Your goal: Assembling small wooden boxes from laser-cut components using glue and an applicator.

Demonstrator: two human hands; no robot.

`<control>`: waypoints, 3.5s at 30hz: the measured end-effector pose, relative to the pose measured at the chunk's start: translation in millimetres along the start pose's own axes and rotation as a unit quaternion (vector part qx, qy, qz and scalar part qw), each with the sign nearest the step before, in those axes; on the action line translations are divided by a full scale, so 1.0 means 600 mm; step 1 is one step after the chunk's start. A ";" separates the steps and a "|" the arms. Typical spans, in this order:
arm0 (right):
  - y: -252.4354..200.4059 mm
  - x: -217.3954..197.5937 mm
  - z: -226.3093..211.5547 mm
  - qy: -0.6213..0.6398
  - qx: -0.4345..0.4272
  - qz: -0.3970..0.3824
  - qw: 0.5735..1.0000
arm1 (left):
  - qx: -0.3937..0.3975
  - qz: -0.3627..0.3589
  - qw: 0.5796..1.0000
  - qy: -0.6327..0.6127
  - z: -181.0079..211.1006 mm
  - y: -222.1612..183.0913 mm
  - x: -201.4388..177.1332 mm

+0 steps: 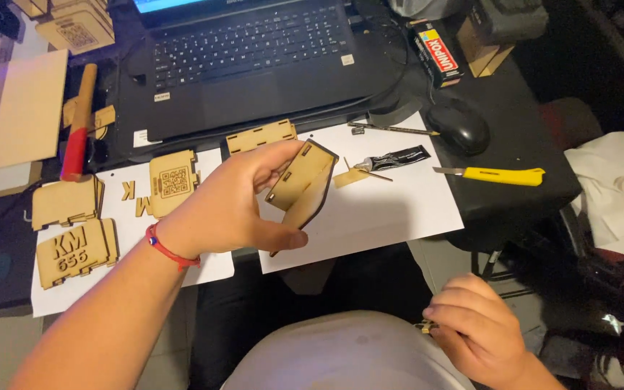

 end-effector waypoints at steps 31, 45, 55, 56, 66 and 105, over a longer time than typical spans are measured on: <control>0.121 0.112 0.171 0.602 0.376 0.075 0.700 | -0.158 0.333 0.913 -0.176 -0.187 -0.033 0.007; 0.131 0.064 0.200 0.593 0.385 0.196 0.679 | -0.018 0.313 0.943 0.113 -0.165 -0.065 -0.018; 0.137 0.062 0.185 0.589 0.367 0.201 0.691 | 0.064 0.333 0.927 0.160 -0.139 -0.088 -0.017; 0.137 0.061 0.183 0.585 0.365 0.204 0.695 | 0.059 0.352 0.921 0.155 -0.137 -0.091 -0.020; 0.142 0.021 0.162 0.446 0.277 0.221 0.822 | 0.124 0.392 0.890 0.198 -0.137 -0.090 0.011; 0.205 0.079 0.131 -0.197 0.123 -0.121 0.965 | 0.065 0.350 0.900 0.252 -0.150 -0.143 0.005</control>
Point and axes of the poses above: each hand's wrist, its own y-axis towards the middle knuckle, its own x-axis out of the palm, z = x × y, the point moved 9 cm from there along y, towards the middle knuckle, and after that the axes turned 7 degrees about -z, right-handed, at the moved point
